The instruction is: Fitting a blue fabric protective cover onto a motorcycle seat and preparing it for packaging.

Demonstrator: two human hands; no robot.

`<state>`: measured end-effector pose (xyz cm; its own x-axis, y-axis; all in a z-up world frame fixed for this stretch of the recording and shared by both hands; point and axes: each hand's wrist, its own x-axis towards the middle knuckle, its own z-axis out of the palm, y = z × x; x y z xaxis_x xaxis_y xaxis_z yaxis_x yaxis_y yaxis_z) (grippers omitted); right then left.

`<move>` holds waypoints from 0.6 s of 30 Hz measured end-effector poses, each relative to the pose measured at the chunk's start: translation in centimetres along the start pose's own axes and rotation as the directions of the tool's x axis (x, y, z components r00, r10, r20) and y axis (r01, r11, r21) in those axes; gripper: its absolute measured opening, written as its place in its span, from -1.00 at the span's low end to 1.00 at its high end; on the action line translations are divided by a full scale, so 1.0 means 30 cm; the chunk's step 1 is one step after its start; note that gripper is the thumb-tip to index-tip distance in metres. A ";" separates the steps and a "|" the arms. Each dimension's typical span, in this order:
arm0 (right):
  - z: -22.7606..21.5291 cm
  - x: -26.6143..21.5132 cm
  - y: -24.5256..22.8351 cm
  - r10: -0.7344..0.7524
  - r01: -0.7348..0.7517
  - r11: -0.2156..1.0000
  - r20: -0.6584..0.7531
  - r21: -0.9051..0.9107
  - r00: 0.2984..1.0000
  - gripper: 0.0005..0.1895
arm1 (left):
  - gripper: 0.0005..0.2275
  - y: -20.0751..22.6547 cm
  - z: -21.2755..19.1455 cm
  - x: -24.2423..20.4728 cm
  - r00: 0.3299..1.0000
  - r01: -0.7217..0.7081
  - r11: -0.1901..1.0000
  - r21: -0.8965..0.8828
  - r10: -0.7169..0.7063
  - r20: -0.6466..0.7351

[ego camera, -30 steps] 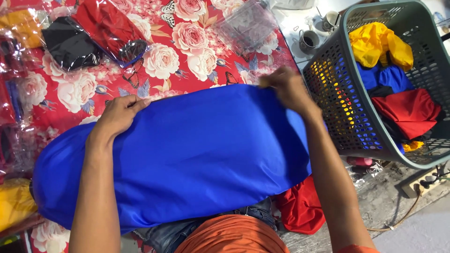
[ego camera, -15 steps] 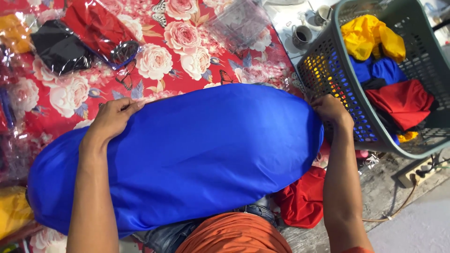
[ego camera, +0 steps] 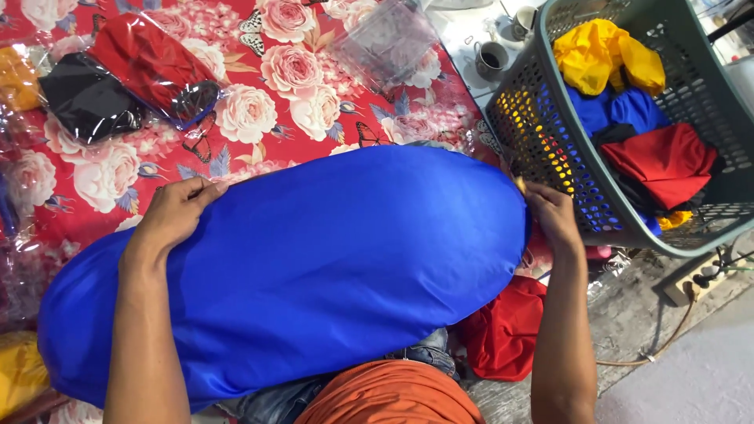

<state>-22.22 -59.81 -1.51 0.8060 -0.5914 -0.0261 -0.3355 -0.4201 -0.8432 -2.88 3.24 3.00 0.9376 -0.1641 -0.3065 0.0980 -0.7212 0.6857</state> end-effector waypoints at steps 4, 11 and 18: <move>-0.060 -0.086 -0.025 0.118 -0.118 0.991 -0.008 -0.069 0.993 -0.71 | -0.66 0.055 -0.030 -0.023 0.997 0.054 0.998 -0.029 -0.053 0.056; 0.040 -0.245 -0.052 -0.451 0.433 0.892 -0.203 -0.129 0.869 -0.81 | -0.69 0.078 -0.040 -0.051 0.995 0.084 0.994 -0.063 -0.080 0.056; 0.054 -0.258 0.061 0.023 -0.083 0.975 -0.279 -0.204 0.960 -0.60 | -0.72 0.078 -0.042 -0.037 0.992 0.120 0.990 -0.075 -0.117 0.045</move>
<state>-28.29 -54.90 -3.73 0.6298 -0.7696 0.1058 -0.4935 -0.5015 -0.7106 -3.28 2.58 5.77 0.9038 -0.1090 -0.4138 0.2341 -0.6835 0.6914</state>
